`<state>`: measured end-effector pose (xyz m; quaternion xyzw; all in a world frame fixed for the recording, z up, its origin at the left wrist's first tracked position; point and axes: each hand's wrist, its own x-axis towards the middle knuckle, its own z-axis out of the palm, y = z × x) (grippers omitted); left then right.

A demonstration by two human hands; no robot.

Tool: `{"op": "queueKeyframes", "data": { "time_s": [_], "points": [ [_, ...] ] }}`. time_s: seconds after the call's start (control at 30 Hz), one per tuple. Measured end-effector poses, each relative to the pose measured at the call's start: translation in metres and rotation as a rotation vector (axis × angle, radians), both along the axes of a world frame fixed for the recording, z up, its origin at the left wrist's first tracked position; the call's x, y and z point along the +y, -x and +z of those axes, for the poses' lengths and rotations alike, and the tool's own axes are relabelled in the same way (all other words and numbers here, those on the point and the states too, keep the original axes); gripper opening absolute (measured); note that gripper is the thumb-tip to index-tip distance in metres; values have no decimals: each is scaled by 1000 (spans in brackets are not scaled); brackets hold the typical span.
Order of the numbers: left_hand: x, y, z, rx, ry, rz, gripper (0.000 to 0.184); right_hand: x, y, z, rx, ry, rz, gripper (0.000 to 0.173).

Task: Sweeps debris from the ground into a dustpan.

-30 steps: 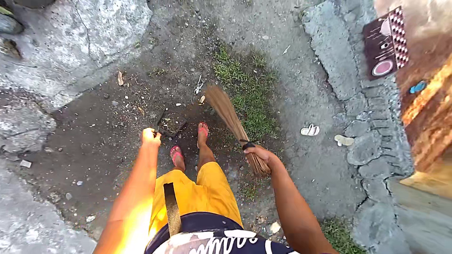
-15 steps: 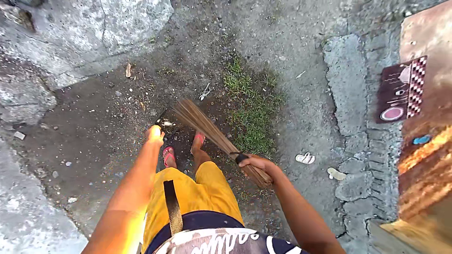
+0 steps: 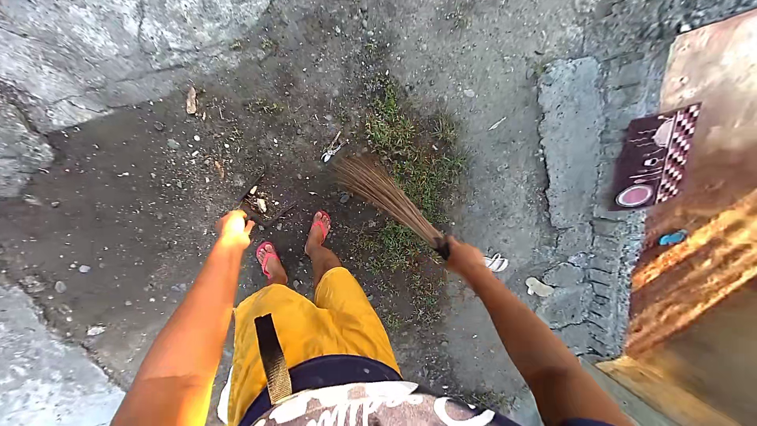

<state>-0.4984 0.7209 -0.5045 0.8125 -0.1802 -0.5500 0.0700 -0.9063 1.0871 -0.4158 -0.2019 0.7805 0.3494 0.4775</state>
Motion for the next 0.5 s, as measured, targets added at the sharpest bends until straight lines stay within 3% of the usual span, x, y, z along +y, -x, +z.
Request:
{"op": "queueKeyframes", "data": {
  "time_s": [0.1,0.17,0.37,0.43,0.5],
  "points": [
    [-1,-6,1,5,-7,-7,48,48,48,45,214,-79,-85,78],
    [-3,-8,3,4,2,-5,45,50,64,56,321,-124,-115,70],
    [-4,-8,5,-6,6,34,45,-4,36,-11,258,-146,-54,69],
    [-6,-8,6,-6,9,38,44,5,48,-5,173,-114,46,73],
    [-7,-13,5,-7,9,31,43,26,81,25,178,-90,101,70]
  ]
}}
